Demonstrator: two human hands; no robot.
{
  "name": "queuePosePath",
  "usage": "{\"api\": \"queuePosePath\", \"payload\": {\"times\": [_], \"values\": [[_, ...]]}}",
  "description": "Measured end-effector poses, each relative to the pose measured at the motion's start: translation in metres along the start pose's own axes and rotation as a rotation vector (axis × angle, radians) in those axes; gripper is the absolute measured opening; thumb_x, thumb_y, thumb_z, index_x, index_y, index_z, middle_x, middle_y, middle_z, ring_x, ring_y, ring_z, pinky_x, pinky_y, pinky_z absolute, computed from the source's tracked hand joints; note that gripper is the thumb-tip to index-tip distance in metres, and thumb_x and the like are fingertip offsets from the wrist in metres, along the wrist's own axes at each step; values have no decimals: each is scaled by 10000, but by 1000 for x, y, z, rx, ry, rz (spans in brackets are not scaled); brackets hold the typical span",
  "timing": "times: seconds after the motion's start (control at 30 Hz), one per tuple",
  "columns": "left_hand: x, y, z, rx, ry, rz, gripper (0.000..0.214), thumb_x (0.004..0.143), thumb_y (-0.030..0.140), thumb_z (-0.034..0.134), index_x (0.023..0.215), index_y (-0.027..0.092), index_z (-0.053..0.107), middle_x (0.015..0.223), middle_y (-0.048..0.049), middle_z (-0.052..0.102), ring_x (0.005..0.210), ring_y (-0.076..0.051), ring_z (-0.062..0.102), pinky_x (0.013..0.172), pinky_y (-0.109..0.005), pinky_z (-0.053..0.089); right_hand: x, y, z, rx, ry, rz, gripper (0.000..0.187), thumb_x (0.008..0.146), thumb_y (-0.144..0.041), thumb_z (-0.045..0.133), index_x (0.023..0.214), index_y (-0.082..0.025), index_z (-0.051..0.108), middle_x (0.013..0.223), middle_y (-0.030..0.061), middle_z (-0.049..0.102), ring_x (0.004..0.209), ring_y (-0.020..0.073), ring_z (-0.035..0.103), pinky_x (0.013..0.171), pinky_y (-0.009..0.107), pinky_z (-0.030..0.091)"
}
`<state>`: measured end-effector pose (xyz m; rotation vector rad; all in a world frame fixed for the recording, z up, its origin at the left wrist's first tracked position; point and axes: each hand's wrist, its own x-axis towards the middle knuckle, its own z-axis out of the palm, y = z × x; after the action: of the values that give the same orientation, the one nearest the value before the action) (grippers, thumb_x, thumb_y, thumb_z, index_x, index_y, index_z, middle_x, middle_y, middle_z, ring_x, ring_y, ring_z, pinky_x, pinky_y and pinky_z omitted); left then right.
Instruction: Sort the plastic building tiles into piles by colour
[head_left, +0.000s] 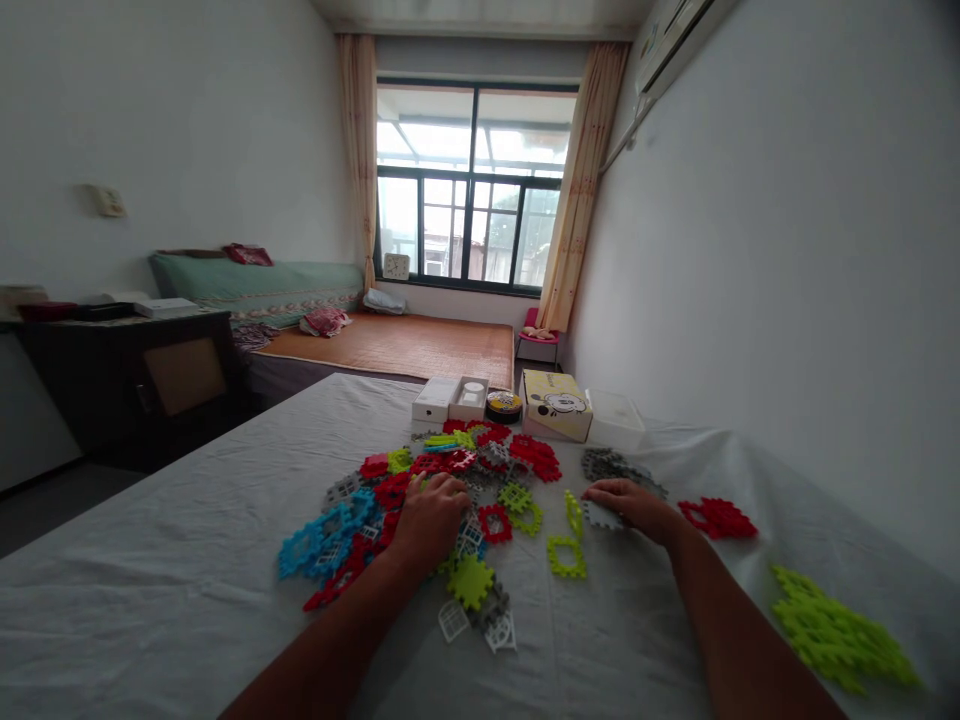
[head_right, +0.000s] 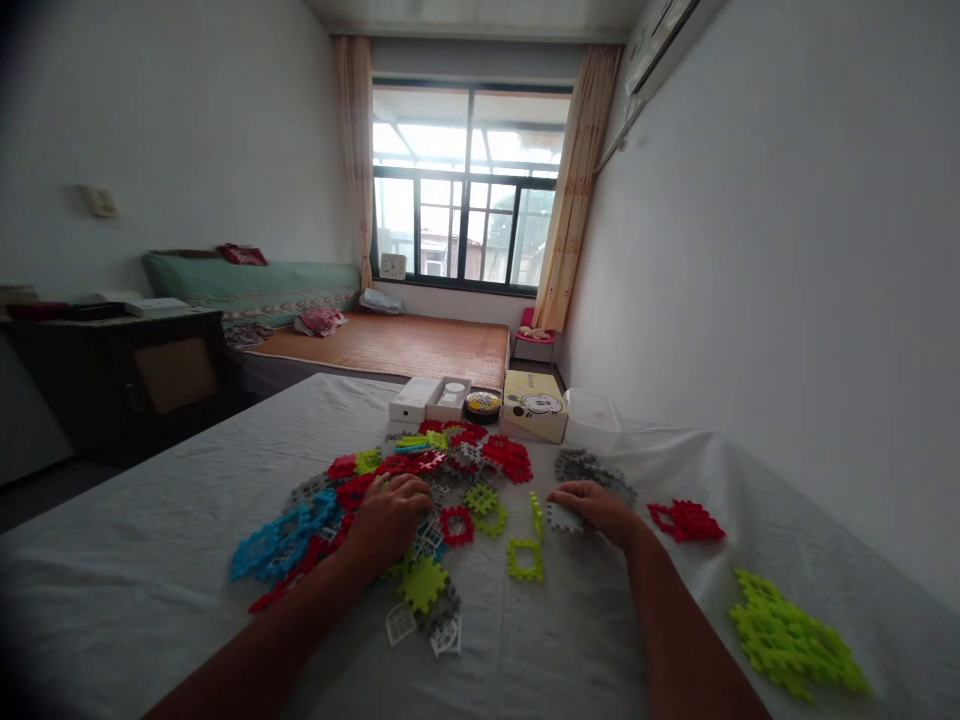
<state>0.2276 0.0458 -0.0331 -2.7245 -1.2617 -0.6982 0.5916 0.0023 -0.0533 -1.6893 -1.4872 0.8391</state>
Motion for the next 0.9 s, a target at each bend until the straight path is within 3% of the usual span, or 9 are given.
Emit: {"api": "queuePosePath", "payload": {"times": [0.1,0.13,0.3,0.4,0.5,0.6,0.7,0.8,0.9], "values": [[0,-1,1,-2,4,5,194,799,139,562,824,279,693,1037,-10,670,1075,-227,527,1042,-460,246,3,-2,1,76,-175,7,455,757,-574,565,1000,-213,699,728,17,670,529,114,541,425,196,376],[0,-1,1,-3,5,7,192,798,137,563,825,276,693,1038,-11,670,1073,-226,527,1043,-459,244,6,0,1,72,-100,-8,450,761,-564,562,1010,-214,695,766,23,682,563,123,567,448,202,406],[-1,-1,2,-15,13,13,193,809,134,552,811,270,688,1035,-4,671,1070,-227,530,1035,-474,244,27,25,-8,-62,569,-3,458,797,-497,461,1046,-162,649,975,87,698,767,189,655,584,269,521],[0,-2,4,-13,24,14,205,812,130,544,803,277,688,1026,4,672,1061,-227,535,1031,-478,249,31,39,-22,-150,692,20,459,790,-453,449,1084,-147,623,1026,130,686,917,240,646,768,346,516],[0,-3,5,-7,28,15,202,805,131,551,803,282,684,1021,12,674,1057,-229,537,1031,-480,252,29,47,-39,-268,776,47,449,764,-416,469,1096,-154,616,1116,156,652,1048,286,594,951,431,409],[0,-2,4,-5,20,15,198,803,128,552,803,276,684,1029,6,674,1064,-231,534,1032,-477,252,26,52,-51,-364,749,101,488,669,-434,580,1064,-150,625,1115,157,649,1105,333,557,1020,483,318],[0,0,2,-6,1,12,211,813,123,538,812,272,688,1040,-4,672,1070,-232,534,1034,-483,246,23,57,-51,-509,566,204,643,590,-515,663,1114,-149,598,1102,146,656,1132,355,538,1009,484,321],[0,2,0,-4,-14,5,222,816,120,533,821,278,689,1043,1,673,1071,-232,537,1033,-496,245,24,62,-40,-640,422,199,690,646,-523,635,1207,-133,536,1145,148,637,1155,327,531,985,431,354],[0,2,0,-3,-18,4,213,815,128,541,821,284,687,1041,10,673,1073,-232,538,1033,-493,251,28,64,-29,-732,475,178,650,721,-468,586,1249,-100,498,1204,177,597,1178,308,518,980,401,364]]}}
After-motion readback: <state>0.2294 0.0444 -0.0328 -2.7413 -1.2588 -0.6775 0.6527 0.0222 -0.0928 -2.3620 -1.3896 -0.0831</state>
